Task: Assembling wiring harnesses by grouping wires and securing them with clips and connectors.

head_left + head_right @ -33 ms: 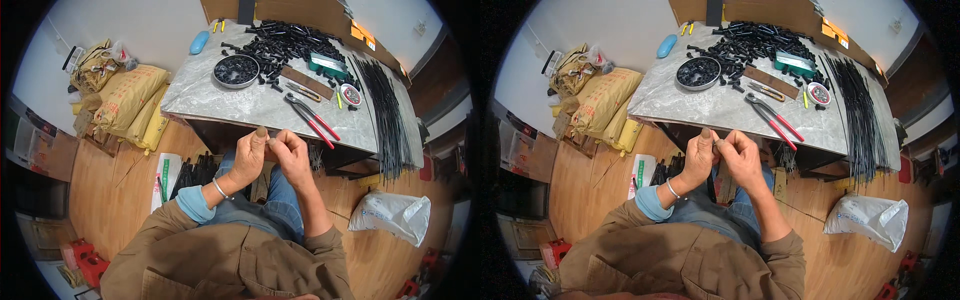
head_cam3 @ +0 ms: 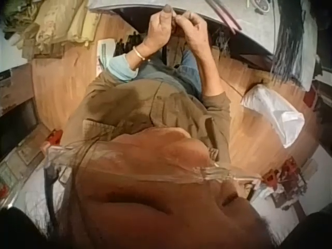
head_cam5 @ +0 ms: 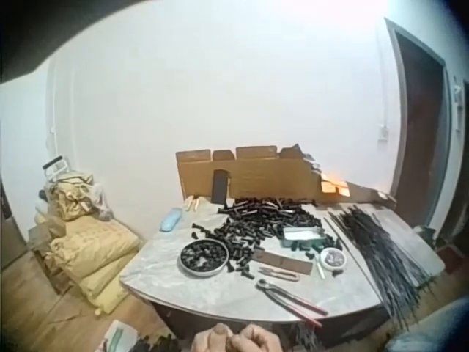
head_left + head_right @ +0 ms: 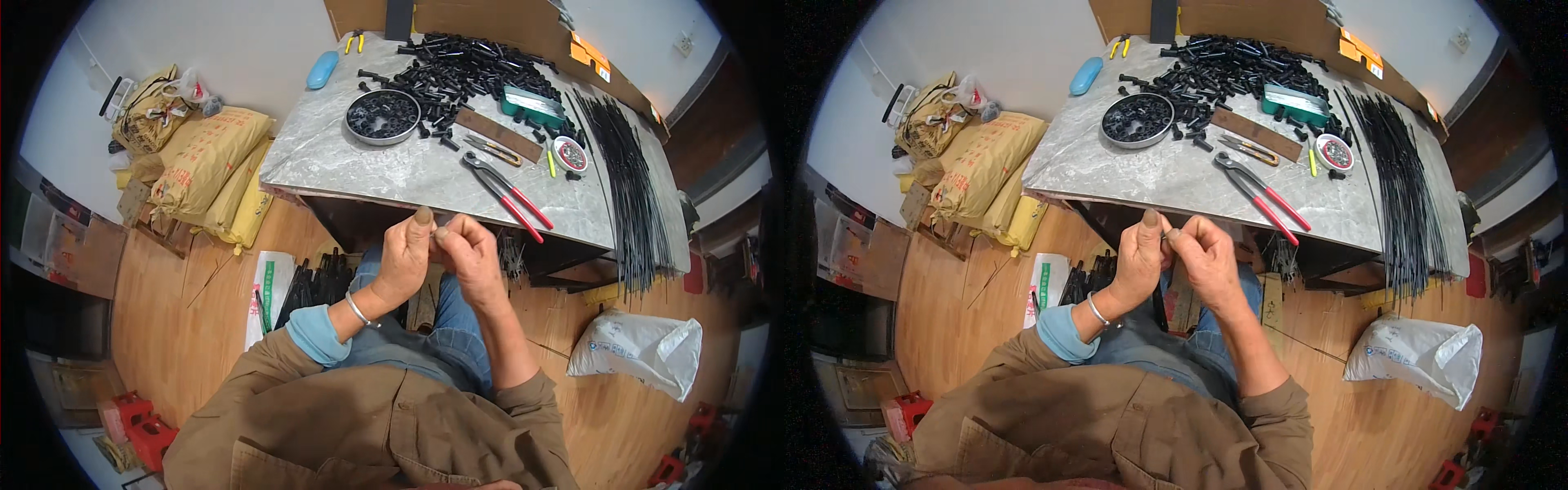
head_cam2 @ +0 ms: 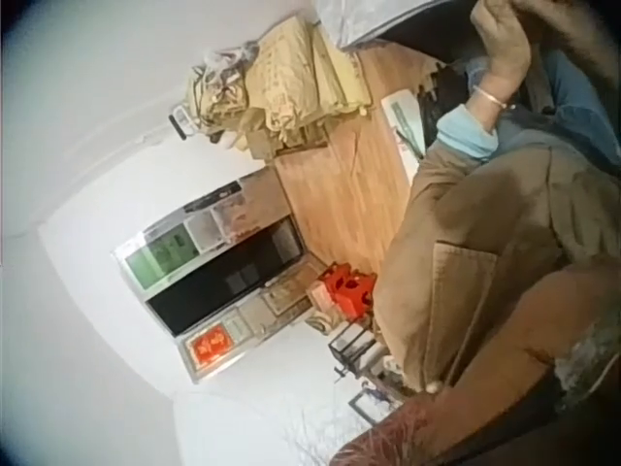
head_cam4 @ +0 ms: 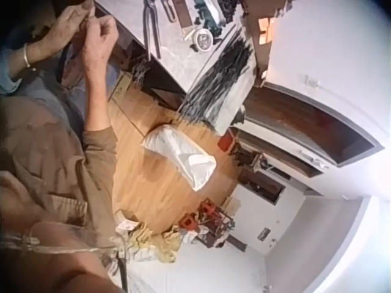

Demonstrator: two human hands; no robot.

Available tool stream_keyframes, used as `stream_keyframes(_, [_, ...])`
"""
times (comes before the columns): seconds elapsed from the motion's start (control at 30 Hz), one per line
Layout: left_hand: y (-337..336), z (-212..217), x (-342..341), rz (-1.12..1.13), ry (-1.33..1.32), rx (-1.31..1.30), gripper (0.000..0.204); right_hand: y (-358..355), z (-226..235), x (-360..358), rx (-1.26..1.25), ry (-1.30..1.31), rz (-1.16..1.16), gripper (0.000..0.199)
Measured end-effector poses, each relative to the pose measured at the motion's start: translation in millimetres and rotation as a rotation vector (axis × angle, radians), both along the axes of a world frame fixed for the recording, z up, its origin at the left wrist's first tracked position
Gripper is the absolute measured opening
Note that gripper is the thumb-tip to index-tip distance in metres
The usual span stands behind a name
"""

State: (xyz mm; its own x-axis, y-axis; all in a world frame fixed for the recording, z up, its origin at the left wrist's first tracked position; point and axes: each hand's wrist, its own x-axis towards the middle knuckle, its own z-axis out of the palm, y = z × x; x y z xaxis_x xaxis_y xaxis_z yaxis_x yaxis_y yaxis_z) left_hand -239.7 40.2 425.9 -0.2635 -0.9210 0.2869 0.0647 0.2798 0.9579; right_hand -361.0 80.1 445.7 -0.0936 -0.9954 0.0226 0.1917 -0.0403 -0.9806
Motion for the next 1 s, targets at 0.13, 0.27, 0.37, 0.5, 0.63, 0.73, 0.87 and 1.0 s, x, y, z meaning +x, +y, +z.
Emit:
stream_keyframes(0.13, [7, -7, 3, 0.001, 0.007, 0.045, 0.062, 0, -11, -4, 0.156, -0.296, 0.105, 0.020])
stream_keyframes(0.27, [7, 0, 9, -0.034, 0.056, 0.133, 0.061, -8, -2, -30, 0.216, -0.022, 0.267, 0.020])
stream_keyframes(0.37, [5, 6, 15, -0.038, 0.140, 0.261, 0.062, -21, 3, -62, -0.037, 0.652, -0.255, 0.022])
stream_keyframes(0.5, [4, 7, 14, -0.116, 0.176, 0.257, 0.071, -38, -11, -102, -0.175, 1.439, -0.463, 0.025])
stream_keyframes(0.63, [4, 6, 13, -0.180, 0.262, 0.278, 0.068, -54, -34, -108, -0.259, 1.649, -0.470, 0.025])
stream_keyframes(0.73, [4, 12, 15, -0.124, 0.252, 0.283, 0.068, -55, -37, -116, -0.302, 1.590, -0.466, 0.022])
stream_keyframes(0.87, [0, 7, 17, -0.135, 0.241, 0.282, 0.068, -27, -17, -100, -0.138, 1.165, -0.400, 0.017])
stream_keyframes(1.0, [-2, 5, 15, -0.115, 0.216, 0.229, 0.068, 17, 17, -66, -0.173, 1.083, -0.214, 0.026])
